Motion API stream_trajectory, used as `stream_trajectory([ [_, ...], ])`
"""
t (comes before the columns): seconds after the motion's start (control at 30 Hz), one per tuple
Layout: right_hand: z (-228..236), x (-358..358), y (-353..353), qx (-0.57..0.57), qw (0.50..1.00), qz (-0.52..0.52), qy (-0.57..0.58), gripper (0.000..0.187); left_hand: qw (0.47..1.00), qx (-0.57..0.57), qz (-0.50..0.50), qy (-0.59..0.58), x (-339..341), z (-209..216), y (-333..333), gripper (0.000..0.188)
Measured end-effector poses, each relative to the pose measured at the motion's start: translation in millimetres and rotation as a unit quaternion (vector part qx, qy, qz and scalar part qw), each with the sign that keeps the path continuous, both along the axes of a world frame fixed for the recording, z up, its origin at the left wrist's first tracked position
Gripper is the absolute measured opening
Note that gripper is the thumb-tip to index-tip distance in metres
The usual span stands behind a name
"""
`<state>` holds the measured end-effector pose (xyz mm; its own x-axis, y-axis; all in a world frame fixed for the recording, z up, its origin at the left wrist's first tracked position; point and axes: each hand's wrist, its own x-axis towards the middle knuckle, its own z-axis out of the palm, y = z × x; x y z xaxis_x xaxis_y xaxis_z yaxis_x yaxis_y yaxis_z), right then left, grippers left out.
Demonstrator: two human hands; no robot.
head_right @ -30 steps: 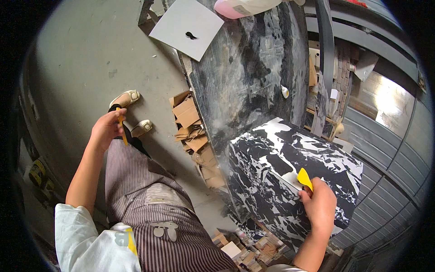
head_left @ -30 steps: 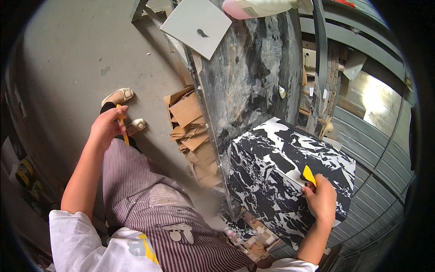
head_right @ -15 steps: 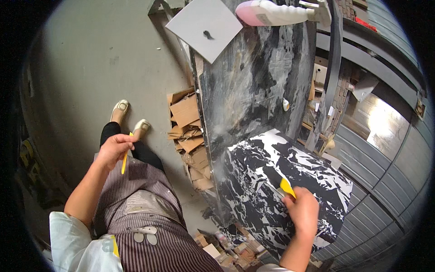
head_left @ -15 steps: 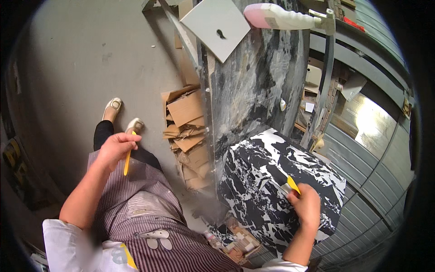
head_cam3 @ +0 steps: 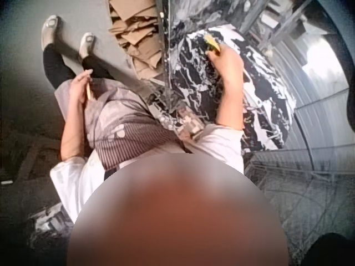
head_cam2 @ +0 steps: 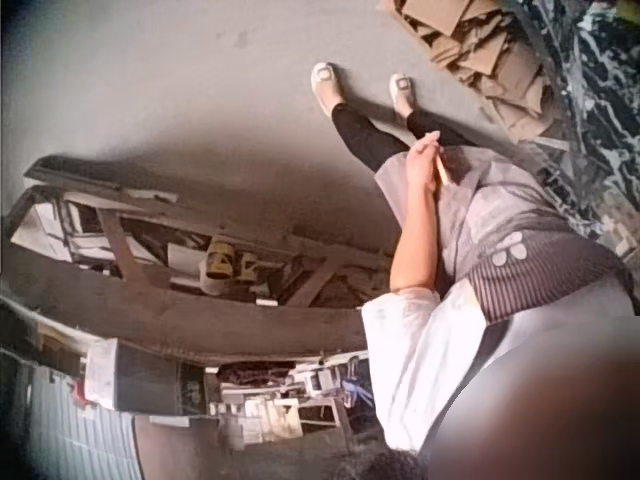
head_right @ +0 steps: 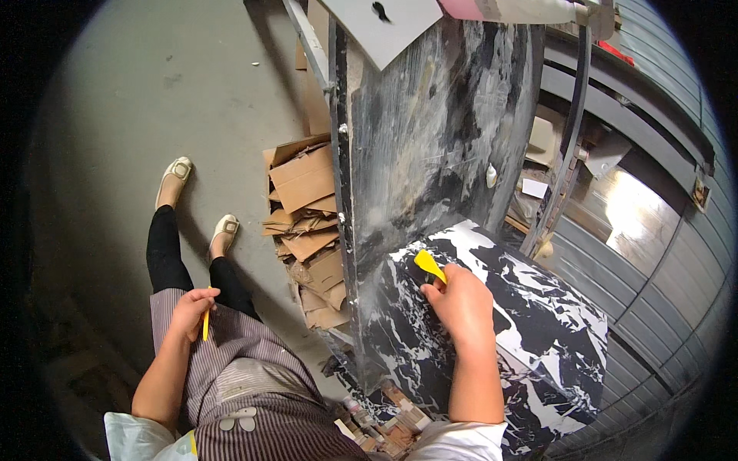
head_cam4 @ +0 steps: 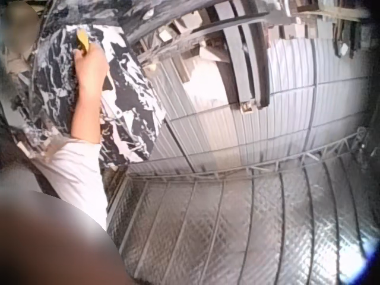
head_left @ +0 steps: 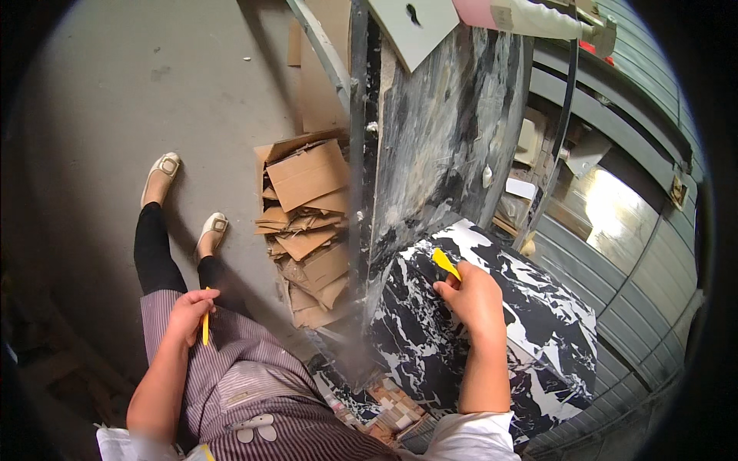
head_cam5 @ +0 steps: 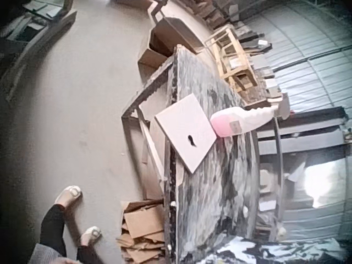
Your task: The person applies a black and white patterned film to a large rectangular slab using a yellow squeegee. They smooth the film over the surface and edges, removing air bubbles and ensuring adhesion. The person also uses a small white card to assist with smoothing.
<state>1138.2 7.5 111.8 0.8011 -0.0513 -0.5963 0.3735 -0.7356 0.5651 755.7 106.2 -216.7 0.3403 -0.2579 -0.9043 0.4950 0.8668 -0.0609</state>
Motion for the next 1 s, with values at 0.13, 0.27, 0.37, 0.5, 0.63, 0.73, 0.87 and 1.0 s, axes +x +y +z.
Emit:
stream_trajectory([
  [0.13,-27,0,-1,-0.001,1.000,0.011,-0.007,0.035,0.999,-0.014,0.036,0.008,-9,-9,-26,0.019],
  [0.27,-55,-1,-6,0.003,1.000,0.019,-0.008,0.038,0.999,-0.010,0.050,0.005,-15,-21,-44,0.019],
  [0.37,-62,-2,-5,-0.013,1.000,0.015,-0.006,0.038,0.998,-0.014,0.059,0.012,-16,-23,-49,0.019],
  [0.5,-24,-7,-5,-0.012,0.999,0.045,-0.021,0.037,0.996,-0.016,0.088,0.006,-20,-29,-57,0.019],
  [0.63,43,-16,-1,-0.018,0.996,0.033,-0.077,0.037,0.997,-0.016,0.077,-0.002,-15,-29,-56,0.019],
  [0.73,80,-23,9,-0.013,0.994,0.026,-0.106,0.036,0.997,-0.010,0.077,-0.001,-13,-31,-56,0.020],
  [0.87,120,-26,3,-0.005,0.993,0.004,-0.122,0.035,0.997,0.004,0.078,0.003,-14,-29,-51,0.020],
  [1.0,152,-32,1,0.002,0.988,0.023,-0.150,0.034,0.999,-0.007,0.036,0.004,-10,-31,-41,0.019],
])
